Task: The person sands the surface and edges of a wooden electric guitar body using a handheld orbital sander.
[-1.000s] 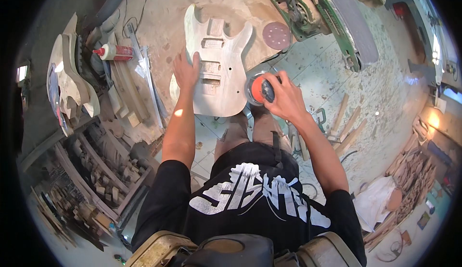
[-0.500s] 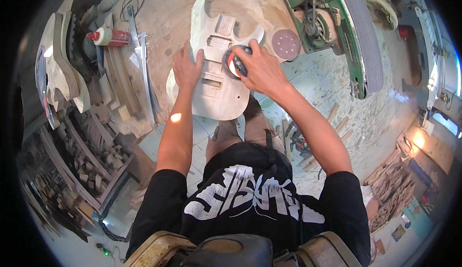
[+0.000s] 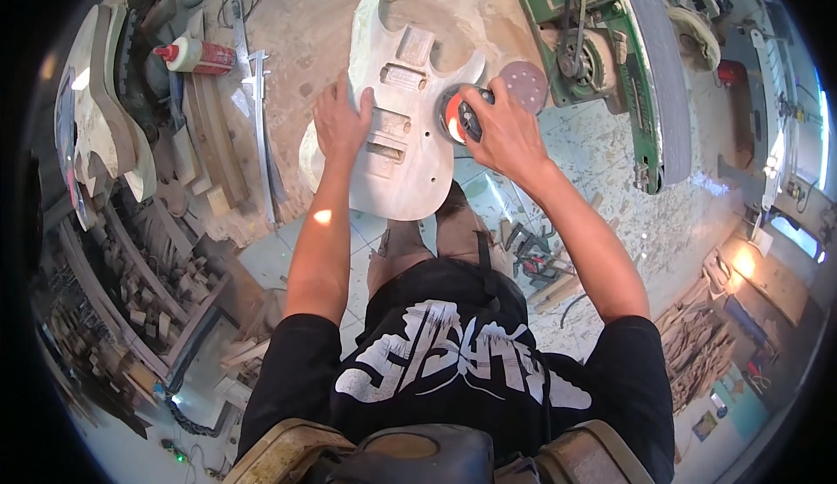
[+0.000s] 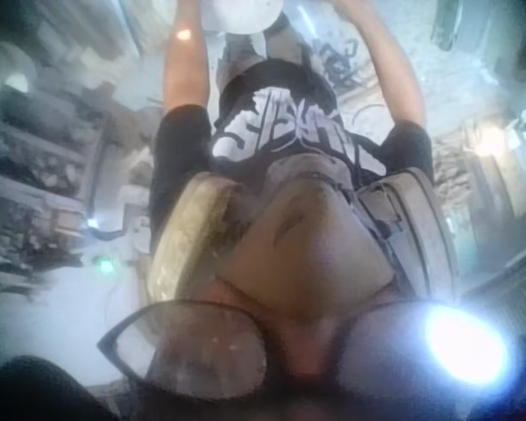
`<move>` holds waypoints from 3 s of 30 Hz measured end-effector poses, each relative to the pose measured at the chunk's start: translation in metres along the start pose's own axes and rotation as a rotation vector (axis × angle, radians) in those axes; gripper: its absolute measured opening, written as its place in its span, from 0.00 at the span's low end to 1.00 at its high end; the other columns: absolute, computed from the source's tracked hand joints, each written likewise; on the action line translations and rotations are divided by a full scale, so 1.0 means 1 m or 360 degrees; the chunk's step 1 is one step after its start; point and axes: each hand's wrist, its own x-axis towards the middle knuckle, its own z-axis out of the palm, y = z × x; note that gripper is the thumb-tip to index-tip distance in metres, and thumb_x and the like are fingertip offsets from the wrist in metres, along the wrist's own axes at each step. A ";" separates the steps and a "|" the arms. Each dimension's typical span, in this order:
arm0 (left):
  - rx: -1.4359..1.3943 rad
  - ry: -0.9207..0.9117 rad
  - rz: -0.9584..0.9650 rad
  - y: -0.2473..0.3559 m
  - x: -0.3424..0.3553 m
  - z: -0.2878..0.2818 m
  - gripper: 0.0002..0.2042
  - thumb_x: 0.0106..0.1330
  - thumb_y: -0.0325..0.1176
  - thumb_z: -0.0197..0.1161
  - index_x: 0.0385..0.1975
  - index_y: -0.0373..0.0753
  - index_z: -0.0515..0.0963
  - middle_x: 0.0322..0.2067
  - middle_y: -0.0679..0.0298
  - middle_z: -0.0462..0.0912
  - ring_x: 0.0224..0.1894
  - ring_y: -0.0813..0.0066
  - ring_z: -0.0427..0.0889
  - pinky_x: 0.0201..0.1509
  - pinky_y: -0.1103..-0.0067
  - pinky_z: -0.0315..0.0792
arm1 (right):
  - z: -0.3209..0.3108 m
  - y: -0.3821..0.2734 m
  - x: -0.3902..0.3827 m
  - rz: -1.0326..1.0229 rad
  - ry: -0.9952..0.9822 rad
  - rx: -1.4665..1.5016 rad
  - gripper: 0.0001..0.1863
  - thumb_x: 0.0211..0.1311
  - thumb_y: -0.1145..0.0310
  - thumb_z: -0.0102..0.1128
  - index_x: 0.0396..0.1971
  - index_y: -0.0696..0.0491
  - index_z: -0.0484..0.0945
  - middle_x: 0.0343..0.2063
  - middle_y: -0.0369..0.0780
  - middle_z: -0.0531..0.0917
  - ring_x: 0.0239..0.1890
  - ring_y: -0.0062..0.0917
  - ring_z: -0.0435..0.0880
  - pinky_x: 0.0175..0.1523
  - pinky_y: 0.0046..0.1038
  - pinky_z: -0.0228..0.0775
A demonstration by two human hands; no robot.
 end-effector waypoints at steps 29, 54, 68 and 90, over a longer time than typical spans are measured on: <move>0.0004 -0.0023 0.0031 -0.004 0.000 -0.002 0.35 0.75 0.57 0.61 0.75 0.40 0.71 0.58 0.45 0.80 0.62 0.45 0.77 0.70 0.56 0.68 | 0.001 0.010 0.017 0.0098 0.0034 0.0015 0.37 0.53 0.65 0.78 0.65 0.44 0.74 0.56 0.50 0.74 0.56 0.54 0.81 0.58 0.51 0.79; 0.0046 -0.0037 0.0046 -0.005 0.000 -0.002 0.36 0.75 0.56 0.61 0.75 0.40 0.70 0.58 0.50 0.79 0.64 0.51 0.75 0.71 0.58 0.67 | 0.000 0.018 0.020 0.0124 0.0112 -0.0010 0.37 0.53 0.66 0.78 0.65 0.45 0.74 0.60 0.49 0.73 0.58 0.54 0.82 0.58 0.50 0.81; 0.0009 -0.0019 0.0060 -0.004 0.000 -0.001 0.36 0.74 0.56 0.61 0.75 0.39 0.70 0.58 0.50 0.79 0.63 0.50 0.76 0.70 0.58 0.68 | 0.003 0.041 0.017 0.0042 0.0207 -0.0013 0.35 0.54 0.65 0.78 0.63 0.46 0.73 0.57 0.50 0.74 0.56 0.56 0.83 0.57 0.51 0.81; 0.0060 -0.0067 0.0038 -0.002 0.001 -0.003 0.36 0.75 0.56 0.60 0.75 0.38 0.70 0.59 0.51 0.80 0.62 0.51 0.76 0.70 0.59 0.68 | -0.009 0.052 0.031 0.0185 0.0205 -0.0010 0.36 0.53 0.63 0.77 0.64 0.46 0.72 0.55 0.53 0.75 0.50 0.59 0.85 0.54 0.53 0.80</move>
